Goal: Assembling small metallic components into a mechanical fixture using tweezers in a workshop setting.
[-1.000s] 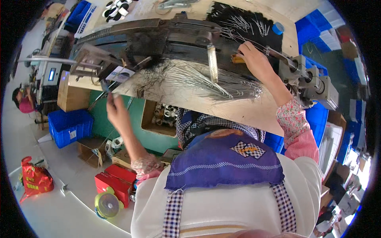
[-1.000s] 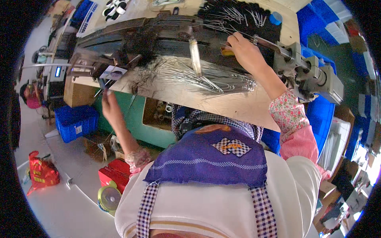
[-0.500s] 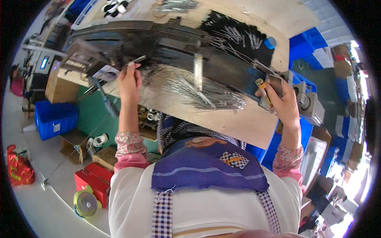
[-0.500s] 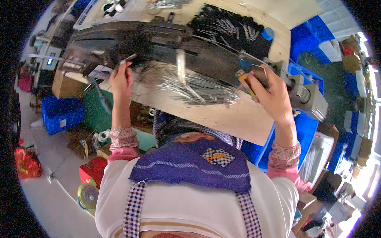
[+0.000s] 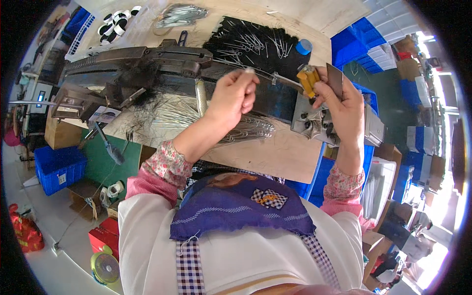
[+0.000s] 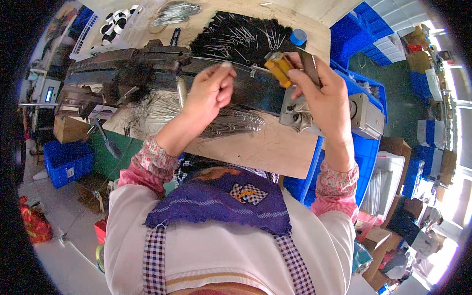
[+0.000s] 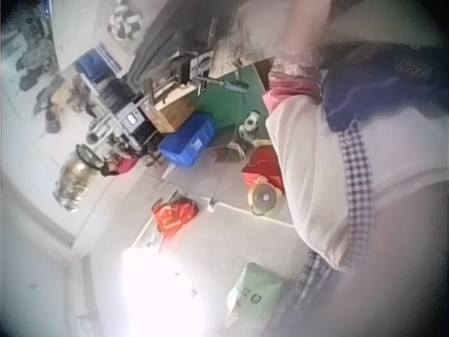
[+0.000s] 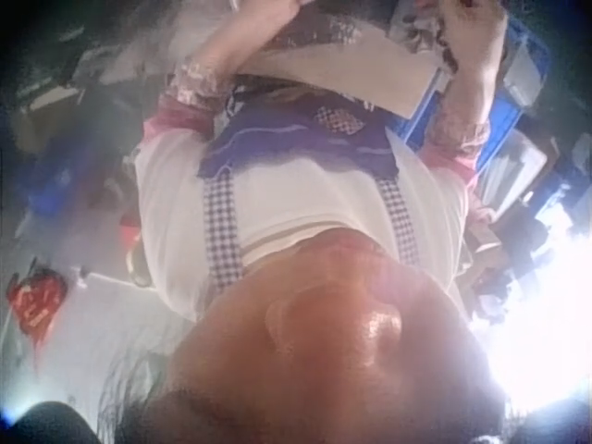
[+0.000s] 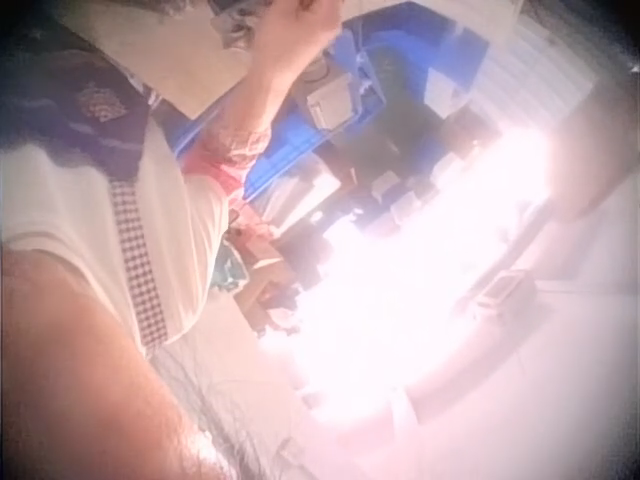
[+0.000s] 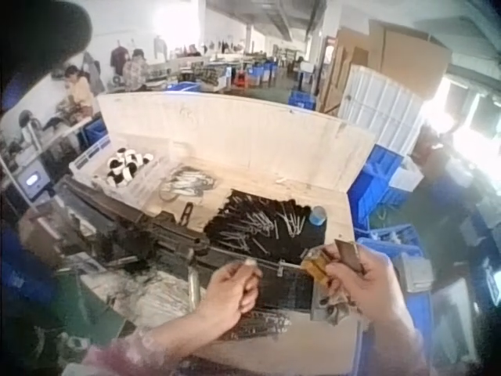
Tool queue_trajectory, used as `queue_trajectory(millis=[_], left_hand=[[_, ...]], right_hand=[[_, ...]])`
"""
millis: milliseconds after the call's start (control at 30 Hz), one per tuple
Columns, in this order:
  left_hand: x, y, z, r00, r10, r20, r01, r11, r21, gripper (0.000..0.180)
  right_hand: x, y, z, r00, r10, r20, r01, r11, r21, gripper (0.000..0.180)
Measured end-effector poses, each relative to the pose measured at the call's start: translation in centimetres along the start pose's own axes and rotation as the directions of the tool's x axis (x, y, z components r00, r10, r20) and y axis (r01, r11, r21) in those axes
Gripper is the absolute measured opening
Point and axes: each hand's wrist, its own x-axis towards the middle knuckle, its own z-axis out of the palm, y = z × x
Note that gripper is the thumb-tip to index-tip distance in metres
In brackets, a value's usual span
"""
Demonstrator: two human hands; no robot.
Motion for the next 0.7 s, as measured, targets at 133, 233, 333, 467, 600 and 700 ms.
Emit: queue_trajectory(millis=[133,233,333,467,600,700], left_hand=[[-0.2,-0.8,-0.1,0.940,0.320,-0.119,-0.311,0.947,0.082,0.025],[-0.1,-0.8,-0.5,0.940,0.316,-0.127,-0.306,0.948,0.093,0.024],[-0.3,-0.6,-0.6,0.939,0.287,-0.188,-0.276,0.957,0.085,0.023],[-0.7,-0.5,-0.7,0.960,0.220,-0.172,-0.221,0.975,0.014,0.023],[-0.5,-0.7,-1.2,0.962,0.253,-0.105,-0.252,0.968,0.020,0.028],[0.6,-1.1,-1.9,0.984,0.177,0.028,-0.179,0.980,0.085,0.048]], right_hand=[[3.1,0.4,1.4,0.991,-0.135,-0.011,0.132,0.978,-0.160,0.026],[7.6,2.7,5.6,0.856,-0.350,0.382,0.507,0.717,-0.479,0.026],[8.7,2.4,8.3,0.817,-0.159,0.555,0.395,0.855,-0.337,0.022],[8.6,2.4,7.4,0.833,0.002,0.554,0.114,0.978,-0.175,0.021],[10.0,0.9,6.0,0.793,0.165,0.586,-0.082,0.983,-0.166,0.028],[11.0,0.4,5.9,0.737,0.239,0.632,-0.193,0.971,-0.142,0.029]])
